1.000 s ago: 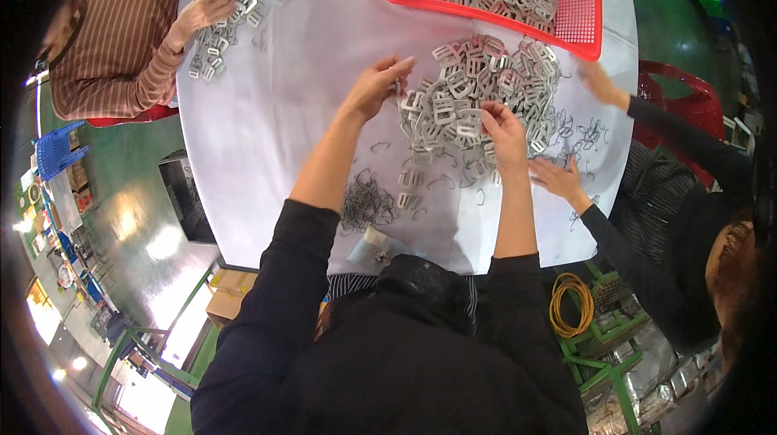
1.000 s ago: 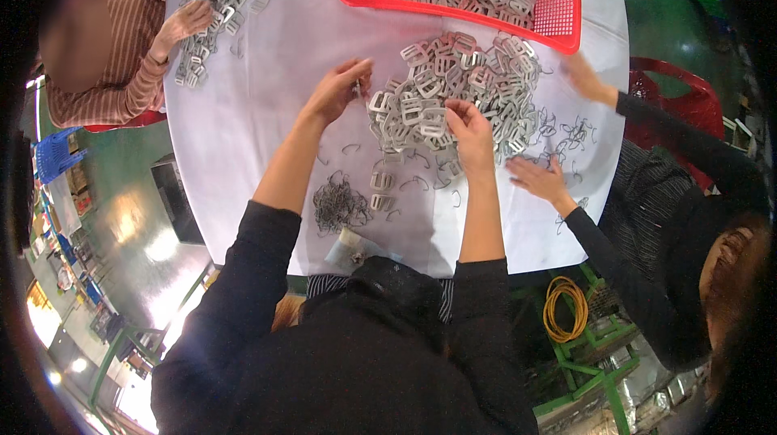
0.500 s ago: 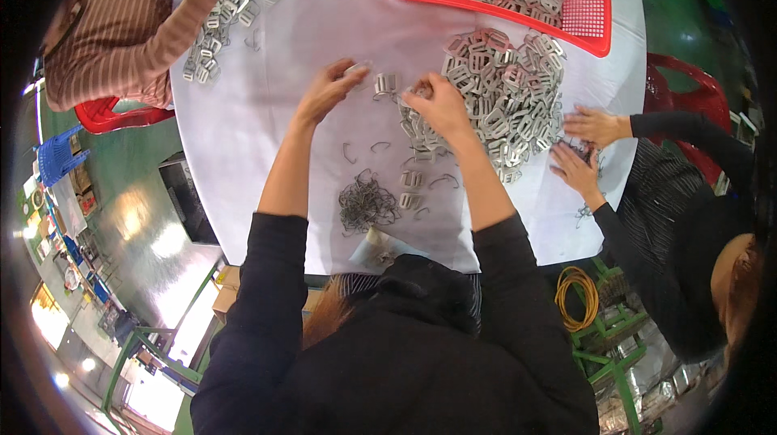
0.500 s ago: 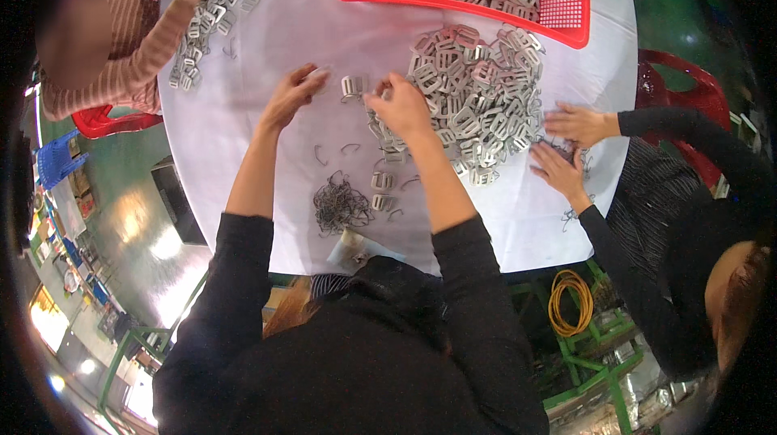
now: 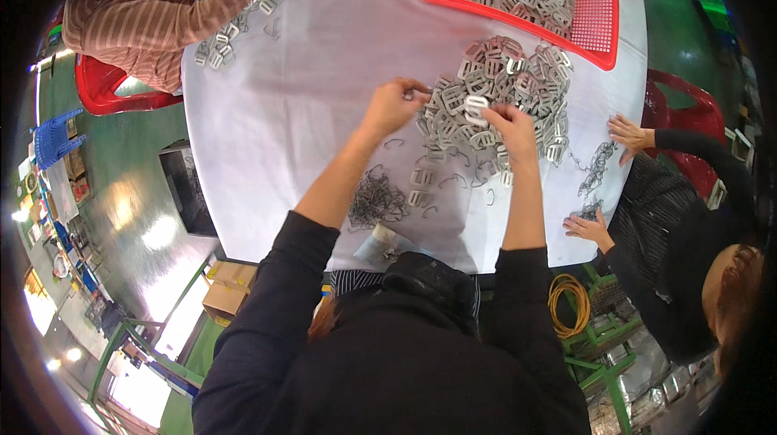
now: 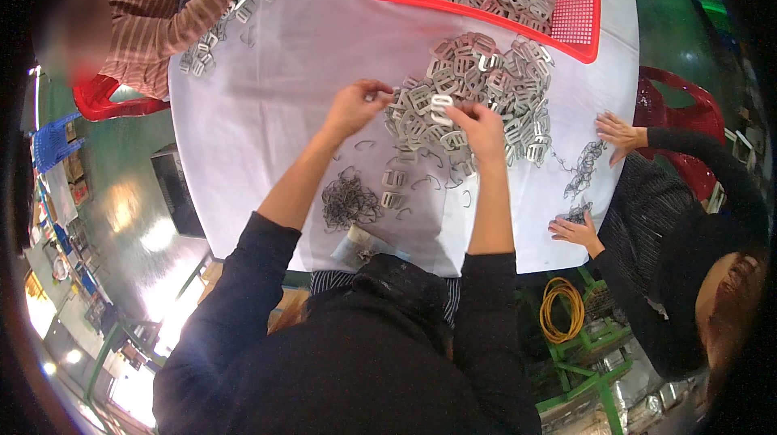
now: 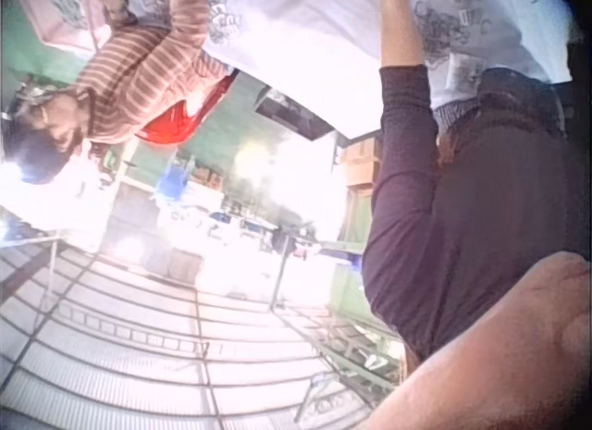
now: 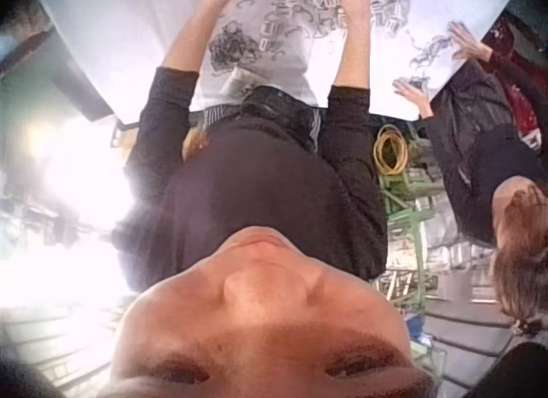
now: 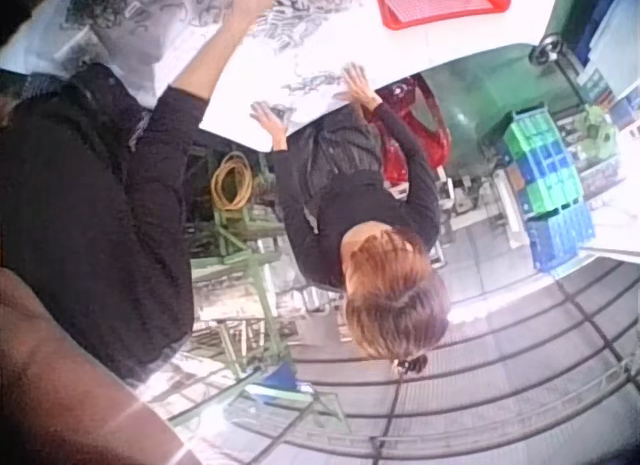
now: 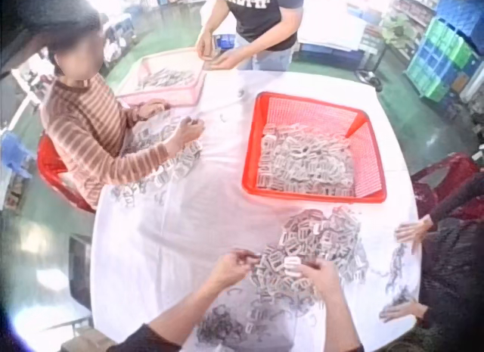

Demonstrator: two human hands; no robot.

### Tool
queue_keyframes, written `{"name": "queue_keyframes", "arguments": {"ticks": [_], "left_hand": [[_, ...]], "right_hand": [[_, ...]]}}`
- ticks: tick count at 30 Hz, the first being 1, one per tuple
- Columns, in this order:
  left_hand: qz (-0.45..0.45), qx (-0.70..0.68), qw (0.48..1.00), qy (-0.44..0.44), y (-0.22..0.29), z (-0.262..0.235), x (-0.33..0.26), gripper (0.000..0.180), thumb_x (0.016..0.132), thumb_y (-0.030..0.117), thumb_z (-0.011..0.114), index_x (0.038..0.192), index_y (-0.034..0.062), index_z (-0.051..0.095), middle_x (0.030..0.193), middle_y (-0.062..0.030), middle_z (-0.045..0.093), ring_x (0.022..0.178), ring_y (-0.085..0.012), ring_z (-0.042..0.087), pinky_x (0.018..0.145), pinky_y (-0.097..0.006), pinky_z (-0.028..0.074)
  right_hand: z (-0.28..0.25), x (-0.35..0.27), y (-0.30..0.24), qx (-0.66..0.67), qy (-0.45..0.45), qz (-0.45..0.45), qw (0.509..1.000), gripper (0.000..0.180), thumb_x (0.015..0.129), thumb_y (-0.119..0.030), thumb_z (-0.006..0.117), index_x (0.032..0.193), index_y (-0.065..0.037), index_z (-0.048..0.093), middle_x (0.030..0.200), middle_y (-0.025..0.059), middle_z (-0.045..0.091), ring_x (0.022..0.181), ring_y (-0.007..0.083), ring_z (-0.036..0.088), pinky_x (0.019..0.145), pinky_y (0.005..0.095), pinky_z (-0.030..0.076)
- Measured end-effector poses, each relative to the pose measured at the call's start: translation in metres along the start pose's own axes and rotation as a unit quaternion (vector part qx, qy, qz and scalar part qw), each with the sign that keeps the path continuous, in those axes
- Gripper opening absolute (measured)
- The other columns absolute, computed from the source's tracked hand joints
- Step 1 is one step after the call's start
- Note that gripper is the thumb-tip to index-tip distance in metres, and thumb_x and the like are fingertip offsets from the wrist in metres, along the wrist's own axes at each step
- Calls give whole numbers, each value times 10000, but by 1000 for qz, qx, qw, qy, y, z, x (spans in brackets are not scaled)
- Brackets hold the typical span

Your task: The person assembles small white plastic buckles by hand, inserting metal hooks into the buckle slots. They repeatedly pick up a buckle and a hook, connect them, and place the assembled unit into a red basket. The task is performed at a table with other workers nearby.

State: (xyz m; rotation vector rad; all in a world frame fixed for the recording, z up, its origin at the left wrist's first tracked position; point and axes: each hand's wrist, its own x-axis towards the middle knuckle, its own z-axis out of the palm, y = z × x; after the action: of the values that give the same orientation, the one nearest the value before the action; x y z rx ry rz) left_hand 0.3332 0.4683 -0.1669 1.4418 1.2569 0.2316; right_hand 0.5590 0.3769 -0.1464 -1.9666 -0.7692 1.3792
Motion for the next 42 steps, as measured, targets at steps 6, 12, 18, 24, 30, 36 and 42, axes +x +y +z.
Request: {"name": "queue_keyframes", "arguments": {"ticks": [6, 12, 18, 24, 30, 36, 42], "left_hand": [[72, 198, 975, 70, 28, 49, 13, 266, 737, 281, 662, 945, 122, 615, 835, -87, 591, 838, -293, 584, 708, -409, 466], [-3, 230, 969, 87, 1, -3, 2, 194, 748, 212, 630, 890, 91, 579, 864, -101, 621, 766, -289, 614, 648, -403, 473], [-108, -382, 905, -152, -1, -49, -19, 168, 801, 191, 583, 910, 63, 597, 854, -46, 598, 714, -147, 596, 586, -257, 475], [-124, -230, 962, -74, 4, -20, 16, 209, 794, 162, 592, 978, 67, 616, 844, -13, 611, 715, -94, 574, 589, -239, 475], [-143, -173, 972, -70, 14, -7, 35, 298, 804, 169, 594, 1084, 70, 612, 862, 2, 633, 716, -79, 572, 570, -230, 464], [-203, -242, 948, -46, 4, -34, 15, 325, 820, 196, 611, 1110, 52, 597, 871, 2, 635, 719, -79, 560, 540, -226, 448], [-167, -53, 983, -51, -20, -24, 5, 303, 827, 190, 588, 1113, 89, 601, 834, -1, 619, 692, -83, 551, 545, -219, 442]], "right_hand": [[-20, -61, -6, 504, -68, 6, 861, 213, 773, -153, 607, 955, -52, 563, 888, 68, 596, 725, 124, 555, 460, 190, 354], [-1, -10, 0, -98, 48, -40, 993, 191, 733, -218, 646, 869, -100, 580, 800, 99, 625, 702, 257, 610, 526, 316, 445], [33, 8, 8, -388, 77, -135, 909, 254, 683, -279, 667, 880, -128, 612, 768, 121, 637, 746, 325, 610, 640, 416, 466], [27, -11, 4, -308, 130, -107, 936, 276, 687, -271, 644, 916, -121, 617, 771, 141, 640, 741, 331, 614, 649, 431, 464], [35, 46, -28, -438, 194, -143, 866, 295, 701, -250, 614, 958, -106, 631, 859, 175, 644, 772, 319, 624, 684, 403, 482], [8, 42, -24, -126, -24, -131, 983, 341, 664, -301, 697, 901, -58, 656, 717, 120, 625, 670, 206, 611, 625, 320, 469], [-8, 3, -11, -106, -1, -6, 994, 337, 648, -335, 691, 841, -60, 683, 770, 138, 651, 694, 257, 618, 656, 341, 467]]}}
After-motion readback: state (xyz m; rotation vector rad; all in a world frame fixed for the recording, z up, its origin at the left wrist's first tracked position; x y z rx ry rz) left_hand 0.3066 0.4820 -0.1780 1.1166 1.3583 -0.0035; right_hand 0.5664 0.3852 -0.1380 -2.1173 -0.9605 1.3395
